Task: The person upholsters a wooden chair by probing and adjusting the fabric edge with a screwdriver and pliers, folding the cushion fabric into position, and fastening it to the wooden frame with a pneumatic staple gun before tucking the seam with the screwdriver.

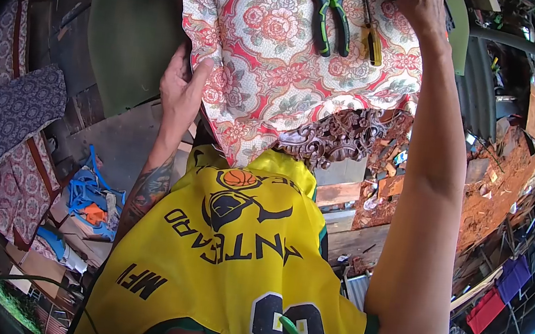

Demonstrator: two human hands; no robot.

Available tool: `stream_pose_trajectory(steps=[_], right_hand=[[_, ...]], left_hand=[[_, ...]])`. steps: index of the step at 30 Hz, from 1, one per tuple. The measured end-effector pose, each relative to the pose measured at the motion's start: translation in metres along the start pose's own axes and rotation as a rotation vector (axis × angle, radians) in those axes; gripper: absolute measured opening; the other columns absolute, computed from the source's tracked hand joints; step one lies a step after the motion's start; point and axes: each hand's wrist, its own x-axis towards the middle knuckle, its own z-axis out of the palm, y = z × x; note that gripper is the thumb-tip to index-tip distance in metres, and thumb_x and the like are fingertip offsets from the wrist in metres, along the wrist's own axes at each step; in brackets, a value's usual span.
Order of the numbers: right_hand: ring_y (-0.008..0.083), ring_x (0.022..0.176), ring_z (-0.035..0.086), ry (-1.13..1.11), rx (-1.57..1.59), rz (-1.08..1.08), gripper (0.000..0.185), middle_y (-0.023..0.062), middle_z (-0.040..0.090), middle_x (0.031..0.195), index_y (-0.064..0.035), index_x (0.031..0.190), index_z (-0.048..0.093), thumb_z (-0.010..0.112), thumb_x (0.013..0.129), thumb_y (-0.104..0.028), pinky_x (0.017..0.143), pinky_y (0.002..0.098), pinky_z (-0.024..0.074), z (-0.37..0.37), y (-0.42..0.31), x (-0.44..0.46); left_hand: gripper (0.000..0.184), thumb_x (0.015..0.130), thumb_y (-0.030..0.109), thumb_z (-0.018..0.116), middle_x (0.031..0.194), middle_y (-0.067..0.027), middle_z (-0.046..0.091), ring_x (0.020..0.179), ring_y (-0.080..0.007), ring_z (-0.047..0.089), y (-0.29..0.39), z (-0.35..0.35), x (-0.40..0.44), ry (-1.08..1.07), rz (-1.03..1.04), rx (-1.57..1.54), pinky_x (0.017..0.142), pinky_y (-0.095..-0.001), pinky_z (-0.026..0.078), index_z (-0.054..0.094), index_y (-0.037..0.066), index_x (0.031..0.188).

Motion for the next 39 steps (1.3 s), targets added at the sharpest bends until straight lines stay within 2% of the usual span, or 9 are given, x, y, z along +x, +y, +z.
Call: stream_pose_trajectory(steps=[5,14,19,20,23,24,32,37,39], right_hand=[[0.0125,0.093,0.063,-0.206,0.324,0.182,0.047,0.0051,0.072,0.105,-0.0031,0.133,0.065,0.078,0.094,-0.025,0.083,0.0334,0.0525,-0.024,-0.022,-0.008],[0.0276,0.109,0.070,-0.131,0.068,0.116,0.058,0.0209,0.072,0.126,-0.0010,0.145,0.057,0.073,0.092,-0.018,0.093,0.0409,0.0534,-0.026,-0.006,-0.025],[0.0328,0.115,0.070,0.198,0.208,-0.294,0.058,0.0243,0.068,0.132,0.0014,0.145,0.057,0.073,0.092,-0.017,0.096,0.0422,0.0539,0.039,0.093,-0.028],[0.0378,0.115,0.069,-0.095,0.128,0.187,0.052,0.0263,0.067,0.132,0.0021,0.140,0.062,0.072,0.092,-0.016,0.096,0.0432,0.0538,-0.041,-0.017,-0.045],[0.0366,0.121,0.067,0.168,0.045,-0.075,0.047,0.0279,0.065,0.134,-0.0063,0.137,0.068,0.074,0.092,-0.017,0.098,0.0444,0.0534,-0.032,0.017,-0.056],[0.0337,0.086,0.074,0.509,0.004,-0.379,0.024,0.0141,0.076,0.103,-0.0143,0.118,0.076,0.075,0.094,-0.019,0.078,0.0445,0.0577,-0.019,0.030,-0.049],[0.0391,0.078,0.068,0.360,0.192,-0.193,0.016,0.0226,0.069,0.090,-0.0012,0.097,0.074,0.074,0.085,-0.013,0.072,0.0496,0.0574,0.000,-0.083,-0.121],[0.0455,0.083,0.072,0.087,0.101,0.116,0.021,0.0337,0.068,0.091,0.0099,0.092,0.071,0.063,0.083,-0.007,0.075,0.0508,0.0612,0.019,-0.078,-0.119],[0.0447,0.084,0.072,0.031,0.122,0.109,0.022,0.0332,0.069,0.091,0.0104,0.093,0.071,0.062,0.084,-0.007,0.076,0.0506,0.0610,0.019,-0.068,-0.120]], left_hand=[[0.070,0.092,0.004,0.075,0.130,-0.0174,0.068,0.114,-0.0167,0.065,0.017,-0.003,-0.003,-0.076,0.060,0.098,0.099,-0.0314,0.052,0.039,-0.012,0.151],[0.069,0.093,-0.002,0.071,0.128,-0.0163,0.068,0.112,-0.0162,0.066,0.030,-0.008,0.004,-0.175,-0.107,0.072,0.096,-0.0322,0.055,0.038,-0.009,0.153],[0.082,0.084,0.022,0.081,0.123,-0.0267,0.070,0.114,-0.0374,0.070,0.046,0.002,0.004,-0.068,0.054,0.784,0.099,-0.0416,0.053,0.043,-0.012,0.148],[0.082,0.084,0.022,0.081,0.123,-0.0267,0.070,0.114,-0.0374,0.070,0.046,0.002,0.002,-0.064,0.081,0.772,0.099,-0.0416,0.053,0.043,-0.012,0.148],[0.084,0.082,0.029,0.080,0.125,-0.0318,0.068,0.116,-0.0457,0.067,0.026,0.004,0.007,-0.009,0.049,0.595,0.101,-0.0452,0.051,0.045,-0.012,0.147],[0.084,0.081,0.029,0.079,0.125,-0.0321,0.068,0.116,-0.0462,0.067,0.023,0.002,0.005,0.005,0.076,0.625,0.101,-0.0459,0.051,0.045,-0.011,0.147],[0.079,0.084,0.032,0.073,0.120,-0.0337,0.068,0.114,-0.0509,0.065,0.029,0.026,-0.011,0.139,0.015,0.734,0.100,-0.0518,0.050,0.047,-0.004,0.149],[0.069,0.097,0.040,0.065,0.124,-0.0307,0.069,0.116,-0.0478,0.065,0.026,0.007,0.003,0.153,0.216,0.850,0.100,-0.0482,0.050,0.050,-0.003,0.148],[0.050,0.104,0.026,0.063,0.130,-0.0170,0.070,0.115,-0.0281,0.068,0.034,0.006,0.006,0.022,0.143,0.515,0.101,-0.0384,0.049,0.055,-0.004,0.143]])
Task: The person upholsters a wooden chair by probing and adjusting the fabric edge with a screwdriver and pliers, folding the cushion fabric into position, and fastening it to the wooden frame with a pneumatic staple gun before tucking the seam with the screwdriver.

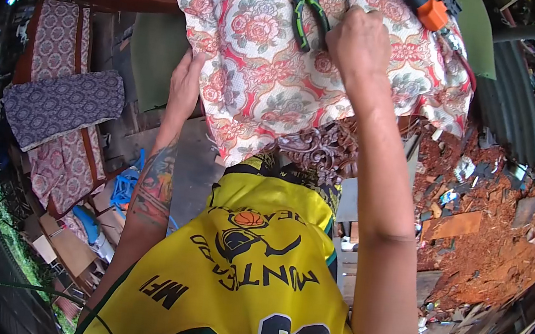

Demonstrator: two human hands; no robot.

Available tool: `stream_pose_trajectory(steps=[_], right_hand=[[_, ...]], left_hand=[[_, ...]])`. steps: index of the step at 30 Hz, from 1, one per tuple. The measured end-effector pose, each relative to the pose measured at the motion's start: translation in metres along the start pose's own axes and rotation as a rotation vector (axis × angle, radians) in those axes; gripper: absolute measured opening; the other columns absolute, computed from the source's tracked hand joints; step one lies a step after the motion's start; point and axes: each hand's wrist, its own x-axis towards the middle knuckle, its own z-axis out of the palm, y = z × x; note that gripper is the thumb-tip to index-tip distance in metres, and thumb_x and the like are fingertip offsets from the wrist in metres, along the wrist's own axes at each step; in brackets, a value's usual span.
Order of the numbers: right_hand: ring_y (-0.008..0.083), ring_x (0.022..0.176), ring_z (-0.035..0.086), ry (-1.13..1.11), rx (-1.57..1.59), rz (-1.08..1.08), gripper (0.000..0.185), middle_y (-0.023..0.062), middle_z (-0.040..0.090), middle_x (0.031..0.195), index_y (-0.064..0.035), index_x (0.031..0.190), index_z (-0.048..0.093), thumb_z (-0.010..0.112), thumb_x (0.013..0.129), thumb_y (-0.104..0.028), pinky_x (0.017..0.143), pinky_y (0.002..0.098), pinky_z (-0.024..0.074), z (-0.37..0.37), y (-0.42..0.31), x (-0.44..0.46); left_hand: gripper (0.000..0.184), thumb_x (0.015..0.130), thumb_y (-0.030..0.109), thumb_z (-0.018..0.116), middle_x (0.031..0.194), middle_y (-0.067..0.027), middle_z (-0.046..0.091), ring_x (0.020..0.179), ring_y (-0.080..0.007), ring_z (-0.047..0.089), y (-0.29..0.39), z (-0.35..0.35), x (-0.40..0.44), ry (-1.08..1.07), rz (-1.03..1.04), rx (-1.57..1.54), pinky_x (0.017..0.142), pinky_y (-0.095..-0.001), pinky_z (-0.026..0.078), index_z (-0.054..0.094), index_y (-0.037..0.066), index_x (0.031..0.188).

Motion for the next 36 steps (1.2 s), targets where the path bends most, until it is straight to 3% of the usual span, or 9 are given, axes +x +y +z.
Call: stream_pose_trajectory(steps=[5,7,12,15,17,22,25,31,36], right_hand=[[0.0417,0.078,0.073,-0.023,0.181,0.025,0.030,0.0327,0.071,0.092,0.0097,0.103,0.073,0.058,0.088,-0.011,0.080,0.0503,0.0593,-0.023,0.004,-0.018],[0.0393,0.079,0.074,-0.106,0.298,0.151,0.032,0.0286,0.073,0.093,0.0090,0.106,0.073,0.058,0.090,-0.015,0.080,0.0472,0.0584,-0.040,0.002,-0.028],[0.0042,0.067,0.050,-0.106,0.822,0.476,0.023,0.0014,0.063,0.082,0.0066,0.112,0.069,0.062,0.098,-0.010,0.060,0.0214,0.0394,-0.077,-0.026,-0.071],[0.0107,0.061,0.060,-0.169,1.368,0.703,0.027,0.0096,0.068,0.085,0.0013,0.124,0.060,0.057,0.101,-0.014,0.048,0.0227,0.0447,-0.100,-0.056,-0.097],[0.0160,0.048,0.058,-0.205,1.615,0.601,0.035,0.0160,0.068,0.081,-0.0025,0.135,0.052,0.051,0.106,-0.020,0.038,0.0260,0.0438,-0.092,-0.068,-0.129],[0.0132,0.043,0.050,0.026,1.599,1.089,0.033,0.0118,0.065,0.073,-0.0045,0.131,0.058,0.053,0.107,-0.026,0.037,0.0236,0.0369,-0.069,-0.155,-0.204],[0.0128,0.046,0.051,0.112,1.563,1.239,0.040,0.0101,0.064,0.076,0.0031,0.131,0.060,0.055,0.106,-0.028,0.038,0.0236,0.0374,-0.058,-0.205,-0.233],[0.0129,0.052,0.056,0.337,1.706,1.267,0.047,0.0097,0.064,0.081,0.0057,0.135,0.059,0.056,0.105,-0.031,0.039,0.0239,0.0397,-0.040,-0.269,-0.246],[0.0083,0.044,0.050,0.118,1.709,1.217,0.039,0.0042,0.062,0.077,-0.0017,0.142,0.059,0.054,0.108,-0.021,0.039,0.0219,0.0378,-0.039,-0.260,-0.236]], left_hand=[[0.055,0.096,0.011,0.071,0.130,-0.0159,0.070,0.111,-0.0209,0.069,-0.001,-0.007,0.001,-0.141,-0.005,0.051,0.098,-0.0361,0.053,0.050,-0.005,0.145],[0.065,0.095,0.009,0.071,0.131,-0.0171,0.068,0.112,-0.0193,0.068,-0.004,-0.009,0.003,-0.208,-0.126,-0.343,0.098,-0.0336,0.054,0.041,-0.007,0.151],[0.082,0.092,0.006,0.076,0.137,-0.0205,0.062,0.115,-0.0198,0.066,-0.015,-0.016,0.023,-0.265,-0.106,-0.404,0.098,-0.0338,0.055,0.027,-0.012,0.156],[0.090,0.089,0.004,0.079,0.138,-0.0221,0.061,0.116,-0.0213,0.066,-0.012,-0.016,0.036,-0.308,-0.005,-0.313,0.099,-0.0342,0.055,0.023,-0.013,0.157],[0.088,0.087,0.003,0.080,0.136,-0.0219,0.062,0.116,-0.0224,0.066,-0.017,-0.017,0.042,-0.356,-0.004,-0.345,0.099,-0.0339,0.054,0.027,-0.012,0.155],[0.052,0.088,0.002,0.078,0.125,-0.0171,0.067,0.109,-0.0216,0.067,-0.007,-0.020,0.047,-0.476,-0.097,-0.567,0.100,-0.0361,0.050,0.053,-0.007,0.131],[0.057,0.087,0.012,0.082,0.124,-0.0186,0.067,0.110,-0.0247,0.065,-0.004,-0.030,0.053,-0.522,-0.039,-0.302,0.101,-0.0383,0.049,0.053,-0.009,0.131],[0.062,0.088,0.018,0.081,0.129,-0.0218,0.064,0.117,-0.0283,0.062,-0.039,-0.021,0.059,-0.536,0.115,-0.294,0.107,-0.0412,0.045,0.052,-0.011,0.134],[0.060,0.088,0.009,0.080,0.131,-0.0177,0.063,0.116,-0.0246,0.064,-0.026,-0.025,0.060,-0.599,-0.077,-0.397,0.101,-0.0392,0.052,0.050,-0.006,0.138]])
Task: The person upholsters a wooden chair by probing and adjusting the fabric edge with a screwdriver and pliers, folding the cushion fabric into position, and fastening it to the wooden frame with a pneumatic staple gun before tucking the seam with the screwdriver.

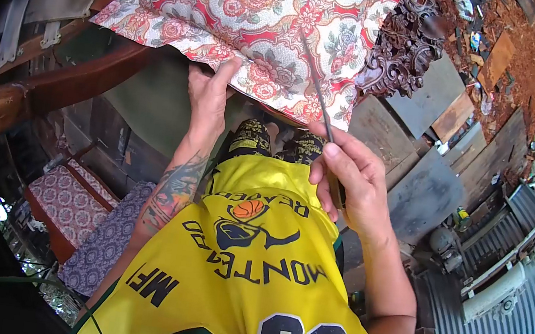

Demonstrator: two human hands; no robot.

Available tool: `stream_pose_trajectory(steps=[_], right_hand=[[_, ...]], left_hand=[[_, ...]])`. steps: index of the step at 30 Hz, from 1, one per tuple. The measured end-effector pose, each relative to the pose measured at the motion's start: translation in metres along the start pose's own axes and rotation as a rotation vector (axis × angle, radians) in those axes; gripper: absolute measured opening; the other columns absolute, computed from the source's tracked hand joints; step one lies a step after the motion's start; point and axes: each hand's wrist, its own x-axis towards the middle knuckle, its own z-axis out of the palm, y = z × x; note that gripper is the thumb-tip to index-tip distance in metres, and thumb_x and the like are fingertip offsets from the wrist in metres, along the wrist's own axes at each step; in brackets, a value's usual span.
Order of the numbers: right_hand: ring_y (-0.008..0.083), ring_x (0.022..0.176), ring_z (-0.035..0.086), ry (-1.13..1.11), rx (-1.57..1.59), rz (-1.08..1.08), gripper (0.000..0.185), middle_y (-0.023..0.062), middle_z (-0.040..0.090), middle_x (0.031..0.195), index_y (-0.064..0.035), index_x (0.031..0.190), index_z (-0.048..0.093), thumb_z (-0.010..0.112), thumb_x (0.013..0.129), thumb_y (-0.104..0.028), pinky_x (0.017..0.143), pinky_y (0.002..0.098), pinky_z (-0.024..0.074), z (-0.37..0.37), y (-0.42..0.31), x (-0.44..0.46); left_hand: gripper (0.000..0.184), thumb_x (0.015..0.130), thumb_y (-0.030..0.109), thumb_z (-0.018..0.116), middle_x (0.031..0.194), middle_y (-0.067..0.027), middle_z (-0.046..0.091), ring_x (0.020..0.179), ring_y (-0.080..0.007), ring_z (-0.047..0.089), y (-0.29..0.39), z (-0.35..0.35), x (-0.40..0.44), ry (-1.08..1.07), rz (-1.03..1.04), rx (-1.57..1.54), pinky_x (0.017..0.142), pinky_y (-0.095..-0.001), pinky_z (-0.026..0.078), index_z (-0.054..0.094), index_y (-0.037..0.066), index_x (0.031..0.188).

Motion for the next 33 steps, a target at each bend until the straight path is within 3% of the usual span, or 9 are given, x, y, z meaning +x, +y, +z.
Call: stream_pose_trajectory(steps=[2,3,10,13,16,20,21,23,33], right_hand=[[0.0075,0.044,0.049,-0.022,-0.069,0.037,0.039,0.0034,0.062,0.077,-0.0015,0.141,0.060,0.054,0.109,-0.022,0.039,0.0214,0.0368,-0.008,0.000,-0.002],[0.0068,0.044,0.048,-0.053,-0.173,0.058,0.039,0.0026,0.061,0.076,-0.0013,0.140,0.061,0.053,0.109,-0.023,0.039,0.0210,0.0359,-0.012,-0.003,-0.001],[0.0061,0.047,0.050,-0.004,-0.069,0.230,0.037,0.0013,0.060,0.073,0.0000,0.136,0.063,0.053,0.110,-0.024,0.039,0.0211,0.0350,-0.008,0.010,-0.012],[0.0076,0.051,0.054,0.033,-0.073,0.186,0.034,0.0023,0.060,0.072,0.0015,0.134,0.063,0.055,0.110,-0.022,0.039,0.0217,0.0370,-0.001,0.013,-0.018],[0.0082,0.050,0.056,0.172,0.064,0.090,0.024,0.0045,0.064,0.074,0.0002,0.123,0.064,0.060,0.107,-0.017,0.038,0.0219,0.0360,0.012,0.013,-0.027],[0.0061,0.041,0.048,0.160,0.071,0.239,0.019,0.0056,0.067,0.076,-0.0033,0.119,0.063,0.063,0.106,-0.017,0.038,0.0211,0.0345,0.029,0.008,-0.032],[0.0058,0.042,0.049,0.097,0.035,0.291,0.023,0.0051,0.065,0.074,-0.0024,0.123,0.064,0.060,0.108,-0.019,0.038,0.0211,0.0350,0.033,0.007,-0.031],[0.0063,0.042,0.049,0.098,0.163,0.363,0.030,0.0045,0.062,0.072,-0.0011,0.130,0.063,0.054,0.111,-0.022,0.039,0.0214,0.0352,0.047,0.010,-0.022],[0.0082,0.041,0.047,0.169,0.258,0.384,0.040,0.0044,0.058,0.071,0.0022,0.140,0.059,0.047,0.112,-0.024,0.037,0.0230,0.0348,0.075,0.004,0.009]], left_hand=[[0.058,0.087,0.004,0.079,0.126,-0.0138,0.066,0.109,-0.0218,0.070,0.002,-0.001,0.001,-0.064,-0.028,0.028,0.089,-0.0380,0.061,0.051,-0.001,0.137],[0.058,0.087,0.004,0.079,0.126,-0.0138,0.066,0.109,-0.0218,0.070,0.003,0.000,0.002,-0.074,-0.030,0.036,0.089,-0.0380,0.061,0.051,-0.001,0.137],[0.051,0.088,0.006,0.080,0.120,-0.0112,0.069,0.104,-0.0205,0.071,0.012,-0.004,-0.004,-0.105,-0.136,-0.035,0.088,-0.0392,0.060,0.055,0.002,0.132],[0.063,0.087,0.002,0.080,0.128,-0.0165,0.065,0.115,-0.0228,0.066,0.025,0.001,-0.012,-0.023,-0.275,-0.072,0.092,-0.0337,0.056,0.047,-0.004,0.140],[0.046,0.092,0.026,0.081,0.114,-0.0055,0.072,0.100,-0.0174,0.072,0.037,0.004,-0.013,-0.037,-0.496,0.070,0.087,-0.0373,0.058,0.060,0.006,0.128],[0.046,0.093,0.027,0.079,0.117,-0.0060,0.073,0.101,-0.0167,0.072,0.034,-0.002,-0.003,-0.195,-0.629,0.026,0.088,-0.0376,0.057,0.063,0.006,0.130],[0.046,0.093,0.027,0.079,0.117,-0.0060,0.073,0.101,-0.0167,0.072,0.036,-0.002,-0.001,-0.205,-0.643,0.030,0.088,-0.0376,0.057,0.063,0.006,0.130],[0.046,0.096,0.012,0.074,0.129,-0.0117,0.067,0.112,-0.0211,0.069,0.041,-0.003,0.004,-0.239,-0.630,0.014,0.091,-0.0356,0.060,0.058,0.001,0.137],[0.036,0.098,0.015,0.073,0.120,-0.0091,0.070,0.104,-0.0179,0.070,0.047,-0.008,0.007,-0.254,-0.666,-0.015,0.086,-0.0368,0.060,0.063,0.000,0.129]])
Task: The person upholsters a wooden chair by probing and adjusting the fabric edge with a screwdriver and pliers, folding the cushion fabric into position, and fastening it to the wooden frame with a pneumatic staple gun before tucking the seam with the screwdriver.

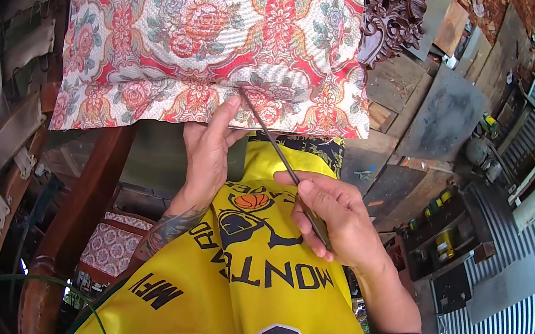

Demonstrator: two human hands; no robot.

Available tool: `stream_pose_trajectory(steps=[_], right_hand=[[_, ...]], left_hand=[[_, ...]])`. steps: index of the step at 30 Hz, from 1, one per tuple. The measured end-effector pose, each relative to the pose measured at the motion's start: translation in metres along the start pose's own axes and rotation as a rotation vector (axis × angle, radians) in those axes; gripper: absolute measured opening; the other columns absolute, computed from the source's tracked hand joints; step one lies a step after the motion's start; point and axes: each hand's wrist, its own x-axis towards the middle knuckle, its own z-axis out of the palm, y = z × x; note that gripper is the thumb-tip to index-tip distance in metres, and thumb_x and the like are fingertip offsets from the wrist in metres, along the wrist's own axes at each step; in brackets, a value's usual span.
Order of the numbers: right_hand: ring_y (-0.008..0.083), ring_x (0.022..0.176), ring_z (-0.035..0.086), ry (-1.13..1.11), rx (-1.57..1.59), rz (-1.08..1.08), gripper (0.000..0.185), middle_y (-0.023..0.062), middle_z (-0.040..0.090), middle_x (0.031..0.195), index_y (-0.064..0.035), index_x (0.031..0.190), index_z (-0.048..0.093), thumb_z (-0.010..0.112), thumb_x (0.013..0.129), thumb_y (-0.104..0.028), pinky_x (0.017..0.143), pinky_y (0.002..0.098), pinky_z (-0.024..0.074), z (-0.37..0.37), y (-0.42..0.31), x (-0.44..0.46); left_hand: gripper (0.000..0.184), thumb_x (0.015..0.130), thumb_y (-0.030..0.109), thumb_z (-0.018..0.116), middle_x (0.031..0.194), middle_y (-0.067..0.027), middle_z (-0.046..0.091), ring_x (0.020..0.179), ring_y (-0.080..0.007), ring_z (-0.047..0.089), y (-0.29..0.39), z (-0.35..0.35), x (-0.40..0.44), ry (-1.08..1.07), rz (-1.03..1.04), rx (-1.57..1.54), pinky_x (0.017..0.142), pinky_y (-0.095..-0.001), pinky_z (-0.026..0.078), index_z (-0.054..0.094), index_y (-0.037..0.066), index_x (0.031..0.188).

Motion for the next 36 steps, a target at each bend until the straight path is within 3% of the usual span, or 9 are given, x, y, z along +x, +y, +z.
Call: stream_pose_trajectory(steps=[9,12,14,15,16,18,19,23,36], right_hand=[[0.0093,0.040,0.045,-0.061,0.453,0.151,0.041,0.0060,0.056,0.072,0.0038,0.138,0.060,0.049,0.112,-0.026,0.033,0.0236,0.0308,0.002,0.001,0.003],[0.0091,0.040,0.043,-0.113,0.608,0.197,0.041,0.0063,0.056,0.073,0.0032,0.138,0.059,0.048,0.112,-0.025,0.033,0.0234,0.0301,-0.003,0.001,0.003],[0.0087,0.040,0.040,-0.156,0.739,0.247,0.040,0.0069,0.056,0.074,0.0019,0.139,0.058,0.047,0.112,-0.025,0.032,0.0228,0.0299,-0.007,-0.001,0.004],[0.0087,0.040,0.040,-0.158,0.741,0.249,0.040,0.0069,0.056,0.074,0.0019,0.139,0.058,0.047,0.112,-0.025,0.032,0.0228,0.0299,-0.008,-0.003,0.004],[0.0086,0.040,0.040,-0.156,0.756,0.265,0.040,0.0071,0.057,0.074,0.0014,0.139,0.058,0.047,0.112,-0.026,0.032,0.0226,0.0300,-0.008,-0.004,0.005],[0.0085,0.040,0.039,-0.151,0.777,0.294,0.040,0.0072,0.057,0.074,0.0010,0.140,0.058,0.047,0.112,-0.026,0.032,0.0225,0.0300,-0.009,-0.005,0.002],[0.0085,0.040,0.039,-0.162,0.803,0.308,0.040,0.0074,0.057,0.074,-0.0003,0.140,0.058,0.047,0.112,-0.026,0.032,0.0225,0.0298,-0.010,-0.006,0.003],[0.0082,0.039,0.038,-0.171,0.844,0.309,0.038,0.0076,0.058,0.075,-0.0072,0.142,0.059,0.047,0.111,-0.025,0.031,0.0225,0.0286,-0.008,-0.008,0.005],[0.0082,0.034,0.037,-0.123,0.807,0.326,0.036,0.0053,0.055,0.068,-0.0154,0.142,0.061,0.056,0.108,-0.027,0.027,0.0231,0.0273,-0.004,-0.003,0.016]], left_hand=[[0.042,0.100,0.017,0.072,0.128,-0.0058,0.068,0.114,-0.0176,0.069,0.007,-0.007,0.001,-0.057,-0.168,0.011,0.093,-0.0394,0.058,0.056,0.008,0.137],[0.034,0.099,0.018,0.074,0.119,-0.0068,0.072,0.106,-0.0186,0.072,0.015,-0.006,0.000,-0.031,-0.176,-0.016,0.090,-0.0381,0.059,0.063,0.008,0.129],[0.026,0.096,0.024,0.080,0.106,-0.0062,0.075,0.091,-0.0182,0.074,0.031,-0.029,0.006,-0.159,-0.643,0.364,0.080,-0.0351,0.060,0.070,0.007,0.114],[0.034,0.088,0.033,0.087,0.095,-0.0075,0.075,0.074,-0.0219,0.072,0.036,-0.055,0.010,-0.510,-0.616,0.597,0.068,-0.0331,0.056,0.073,0.006,0.102],[0.034,0.088,0.033,0.087,0.095,-0.0075,0.075,0.074,-0.0219,0.072,0.040,-0.050,-0.003,-0.511,-0.614,0.601,0.068,-0.0331,0.056,0.073,0.006,0.102],[0.043,0.083,0.036,0.090,0.095,-0.0076,0.075,0.073,-0.0245,0.070,0.049,-0.034,-0.038,-0.308,0.549,1.416,0.065,-0.0321,0.053,0.072,0.006,0.107],[0.043,0.082,0.032,0.089,0.100,-0.0077,0.074,0.087,-0.0274,0.071,0.042,-0.032,-0.027,-0.320,1.007,1.180,0.079,-0.0361,0.055,0.071,0.009,0.114],[0.047,0.085,0.027,0.084,0.121,-0.0063,0.067,0.114,-0.0268,0.065,0.010,-0.016,0.019,-0.527,1.309,1.193,0.104,-0.0479,0.048,0.070,0.012,0.128],[0.036,0.084,0.009,0.083,0.113,-0.0006,0.071,0.105,-0.0199,0.070,-0.024,-0.025,0.039,-0.371,1.497,0.987,0.094,-0.0375,0.057,0.079,0.021,0.118]])
